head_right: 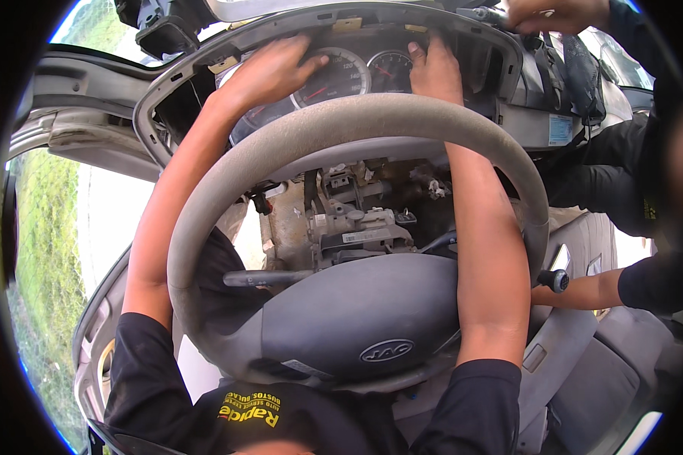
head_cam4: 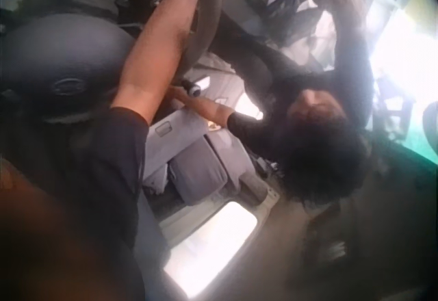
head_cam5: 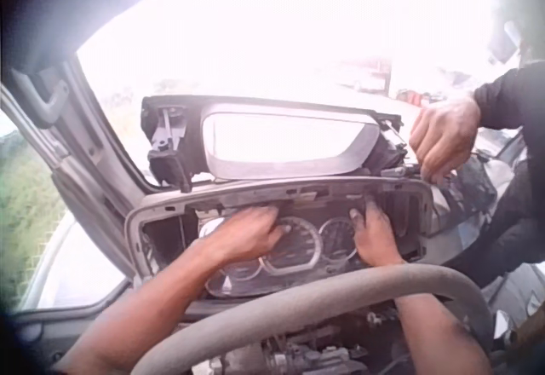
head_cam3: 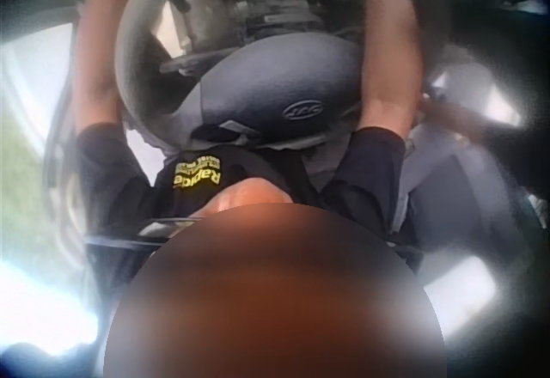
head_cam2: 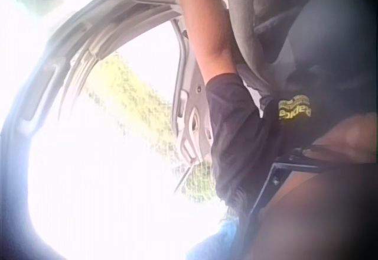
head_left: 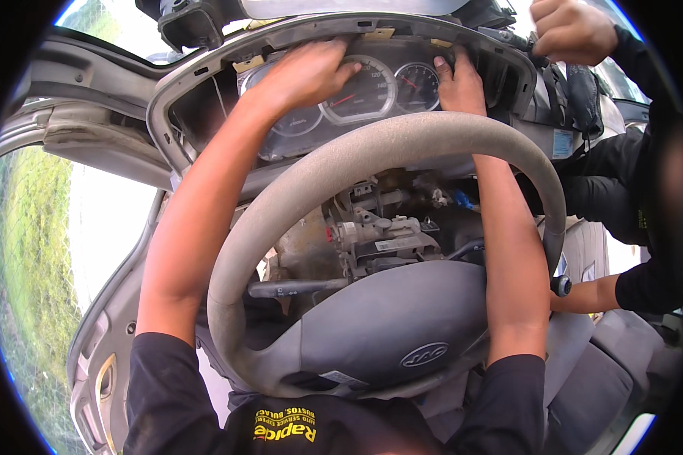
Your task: The person installs a dashboard instrument cluster into a vehicle, aligning the unit and securing it with screws using a screwdriver. A second person assists by holding the dashboard in place.
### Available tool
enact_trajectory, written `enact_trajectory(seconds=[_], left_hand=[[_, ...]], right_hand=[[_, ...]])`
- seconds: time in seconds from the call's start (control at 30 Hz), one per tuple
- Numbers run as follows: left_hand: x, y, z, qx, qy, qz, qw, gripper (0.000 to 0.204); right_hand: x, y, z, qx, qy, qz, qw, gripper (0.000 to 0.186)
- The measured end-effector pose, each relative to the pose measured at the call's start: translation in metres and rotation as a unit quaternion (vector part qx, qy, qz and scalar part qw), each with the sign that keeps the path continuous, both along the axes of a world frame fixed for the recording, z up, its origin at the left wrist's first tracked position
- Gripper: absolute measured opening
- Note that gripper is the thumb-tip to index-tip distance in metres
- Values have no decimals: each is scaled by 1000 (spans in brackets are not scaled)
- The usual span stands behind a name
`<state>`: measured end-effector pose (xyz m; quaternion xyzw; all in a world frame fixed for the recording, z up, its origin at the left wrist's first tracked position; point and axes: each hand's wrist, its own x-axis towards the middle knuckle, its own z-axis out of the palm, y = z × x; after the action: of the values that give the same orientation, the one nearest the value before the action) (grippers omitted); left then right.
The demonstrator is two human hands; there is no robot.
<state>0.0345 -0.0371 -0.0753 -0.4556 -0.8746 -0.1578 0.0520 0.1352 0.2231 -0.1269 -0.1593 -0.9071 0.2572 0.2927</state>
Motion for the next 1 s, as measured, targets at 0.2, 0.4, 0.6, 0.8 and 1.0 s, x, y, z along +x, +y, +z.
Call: enact_trajectory(seconds=[0.2,0.4,0.6,0.8,1.0], left_hand=[[1,-22,-24,16,177,-10,984,66],[-5,-12,-4,18,21,2,1000,59],[-14,6,-4,-5,-42,75,996,74],[-35,6,-26,32,-18,70,997,71],[-28,21,-16,24,-55,33,998,71]], right_hand=[[-5,1,-17,110,13,-5,994,59],[-2,-15,-4,30,-51,-18,998,59],[1,-17,-7,-28,-29,-55,998,75],[2,-4,-7,-92,-22,-7,996,90],[2,-8,-6,-79,-49,-40,995,90]])
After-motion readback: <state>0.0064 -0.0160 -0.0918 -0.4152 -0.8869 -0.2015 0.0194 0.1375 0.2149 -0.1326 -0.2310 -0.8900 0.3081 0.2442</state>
